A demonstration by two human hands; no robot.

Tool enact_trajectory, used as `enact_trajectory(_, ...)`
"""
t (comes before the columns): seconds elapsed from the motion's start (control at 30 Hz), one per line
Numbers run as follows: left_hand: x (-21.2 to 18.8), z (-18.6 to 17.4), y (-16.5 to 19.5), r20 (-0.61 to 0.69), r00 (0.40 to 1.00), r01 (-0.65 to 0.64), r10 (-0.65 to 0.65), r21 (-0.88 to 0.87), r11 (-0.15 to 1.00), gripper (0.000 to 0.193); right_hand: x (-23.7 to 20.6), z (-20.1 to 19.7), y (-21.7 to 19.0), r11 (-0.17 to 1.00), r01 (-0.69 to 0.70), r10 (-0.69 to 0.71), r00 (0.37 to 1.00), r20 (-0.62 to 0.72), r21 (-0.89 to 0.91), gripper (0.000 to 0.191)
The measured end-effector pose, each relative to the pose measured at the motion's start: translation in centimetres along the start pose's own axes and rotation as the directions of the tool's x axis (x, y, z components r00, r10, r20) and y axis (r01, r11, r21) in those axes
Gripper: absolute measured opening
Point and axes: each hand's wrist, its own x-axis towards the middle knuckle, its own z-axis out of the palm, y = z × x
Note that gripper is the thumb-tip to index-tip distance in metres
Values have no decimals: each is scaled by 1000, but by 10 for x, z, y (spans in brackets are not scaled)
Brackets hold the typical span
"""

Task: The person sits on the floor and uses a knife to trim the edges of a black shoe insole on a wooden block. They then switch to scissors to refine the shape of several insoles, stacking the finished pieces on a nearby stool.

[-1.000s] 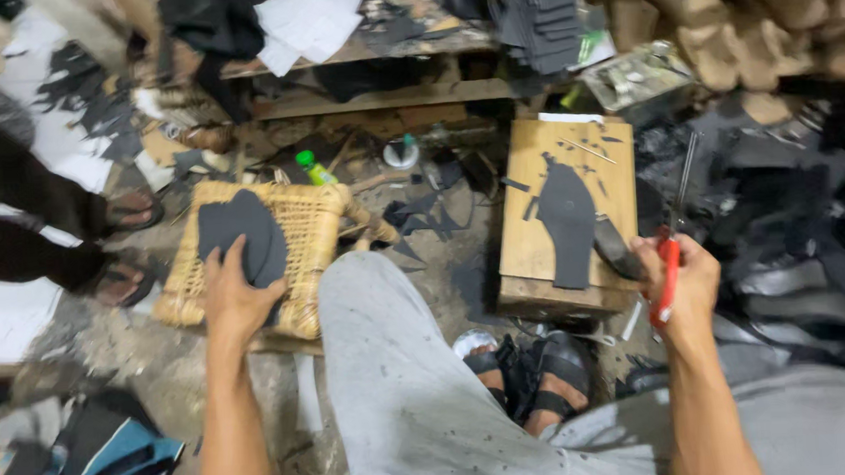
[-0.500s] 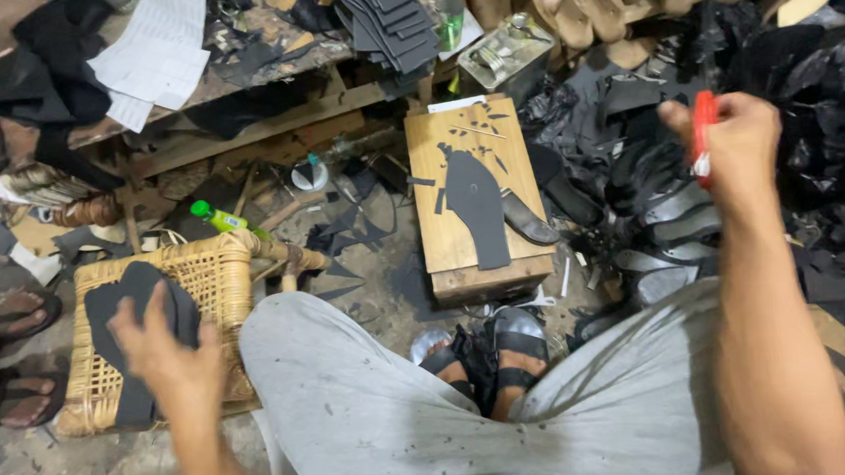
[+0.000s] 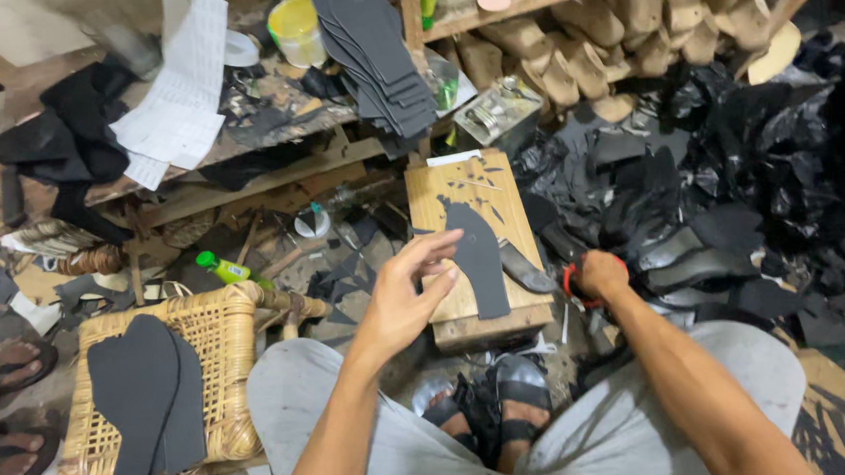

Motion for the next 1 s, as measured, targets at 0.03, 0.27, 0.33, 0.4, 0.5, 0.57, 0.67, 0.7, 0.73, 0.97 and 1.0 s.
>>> enact_trajectory(0.03,9,1,-3,20,1000,3,-2,-6,1000,45,-3,2,-2,1000,5,-5,1000,4,0,25)
enact_trajectory(0.27,90,-14,-24,35,998,60,-58,-62,996,40,-11,20,-26,974,52,50,898,436,-219,29)
enact_trajectory(0.33,109,-22,-33,9,994,109,-109,-97,989,39,-11,28,-26,972,117,1,867,499,-204,29)
enact_trajectory(0.4,123,-33,-44,-103,994,9,-23,-137,990,38,-6,31,-18,969,158,-26,831,555,-191,31)
enact_trajectory(0.5,138,-50,-68,-336,941,-41,-35,-216,976,36,12,19,-1,974,163,-58,850,524,-157,34)
enact_trajectory(0.57,148,-63,-86,-469,881,-66,-65,-256,964,34,35,-2,9,999,1,-10,977,215,43,30)
enact_trajectory(0.67,156,-77,-113,-578,807,-75,-123,-307,949,32,59,-50,-8,788,273,-39,917,-398,552,28)
enact_trajectory(0.7,163,-78,-120,-589,792,-63,-157,-337,940,33,67,-71,-26,639,307,-55,933,-356,706,30)
enact_trajectory(0.73,168,-76,-127,-599,778,-56,-190,-366,929,34,75,-93,-51,462,317,-80,945,-317,829,33)
enact_trajectory(0.97,157,-52,-153,-526,816,-68,-242,-503,862,36,60,-213,-270,669,692,-363,624,-692,273,86)
enact_trajectory(1.0,155,-51,-154,-523,811,-54,-263,-514,856,36,55,-222,-292,718,685,-406,553,-728,119,102)
